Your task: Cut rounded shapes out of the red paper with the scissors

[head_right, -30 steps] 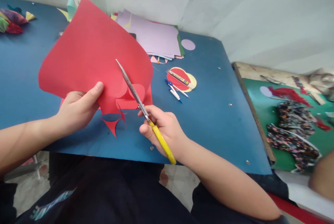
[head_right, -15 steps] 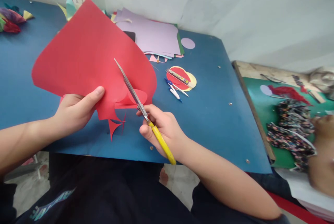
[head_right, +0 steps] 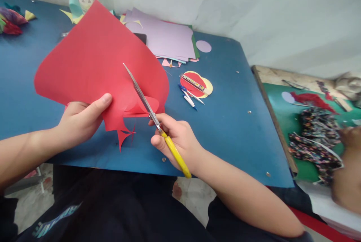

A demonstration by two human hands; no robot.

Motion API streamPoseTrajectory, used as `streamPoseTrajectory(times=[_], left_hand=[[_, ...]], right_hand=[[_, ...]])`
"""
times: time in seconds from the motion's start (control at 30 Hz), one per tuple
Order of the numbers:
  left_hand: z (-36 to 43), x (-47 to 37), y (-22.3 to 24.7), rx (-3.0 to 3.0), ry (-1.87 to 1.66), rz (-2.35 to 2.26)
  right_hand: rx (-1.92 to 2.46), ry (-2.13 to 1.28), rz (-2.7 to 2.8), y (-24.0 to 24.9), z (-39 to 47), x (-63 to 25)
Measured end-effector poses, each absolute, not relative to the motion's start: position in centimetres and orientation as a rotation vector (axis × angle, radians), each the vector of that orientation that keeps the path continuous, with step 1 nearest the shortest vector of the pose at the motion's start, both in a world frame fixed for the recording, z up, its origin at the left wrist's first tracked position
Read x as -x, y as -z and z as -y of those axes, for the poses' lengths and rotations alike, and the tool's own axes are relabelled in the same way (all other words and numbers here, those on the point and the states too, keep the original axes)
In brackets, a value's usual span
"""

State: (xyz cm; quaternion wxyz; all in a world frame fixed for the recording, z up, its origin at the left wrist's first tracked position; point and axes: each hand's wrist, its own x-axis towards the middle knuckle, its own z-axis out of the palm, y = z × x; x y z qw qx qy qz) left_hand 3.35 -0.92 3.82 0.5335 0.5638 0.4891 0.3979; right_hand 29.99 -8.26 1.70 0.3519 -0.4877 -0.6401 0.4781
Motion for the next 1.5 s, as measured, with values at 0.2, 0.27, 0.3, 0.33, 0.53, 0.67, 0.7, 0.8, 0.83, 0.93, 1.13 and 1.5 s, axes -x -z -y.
streamPoseTrajectory(times=[0.2, 0.27, 0.3, 0.33, 0.53, 0.67, 0.7, 0.8, 0.83, 0.93, 1.13, 1.5], left_hand=[[0.85, -3.38, -4.09, -1.313, -0.936, -1.178], [0.84, -3.38, -4.20, -1.312, -0.927, -1.182], [0.84, -3.39, -4.25, -1.312, -0.928, -1.183], [0.85, -3.41, -4.29, -1.311, -0.932, -1.184], [0.86, -3.48, -4.29, -1.291, -0.929, -1.187], [0.78, -3.30, -4.15, -1.274, -0.943, -1.135], [0.77, -3.26, -4.13, -1.271, -0.947, -1.124], [0.71, -3.23, -4.12, -1.272, -0.953, -1.105], [0.68, -3.23, -4.12, -1.273, -0.952, -1.098], [0.59, -3.18, -4.03, -1.281, -0.949, -1.082], [0.40, -2.97, -3.69, -1.315, -1.012, -1.093], [0.24, -3.06, -3.93, -1.402, -0.987, -1.117]], right_hand=[[1.263, -1.244, 1.645, -1.91, 8.30, -29.97], [1.269, -1.245, 1.639, -2.03, 8.26, -29.93], [1.271, -1.245, 1.637, -2.07, 8.23, -29.90], [1.275, -1.246, 1.636, -2.11, 8.20, -29.88], [1.284, -1.246, 1.631, -2.20, 8.17, -29.98], [1.292, -1.246, 1.630, -2.20, 8.17, -30.07], [1.294, -1.245, 1.629, -2.21, 8.16, -30.06], [1.297, -1.240, 1.630, -2.26, 8.12, -29.99], [1.299, -1.239, 1.630, -2.29, 8.12, -29.96], [1.314, -1.239, 1.628, -2.38, 8.15, -29.96], [1.304, -1.230, 1.641, -2.37, 8.16, -30.09], [1.318, -1.212, 1.682, -2.32, 8.27, -30.19]])
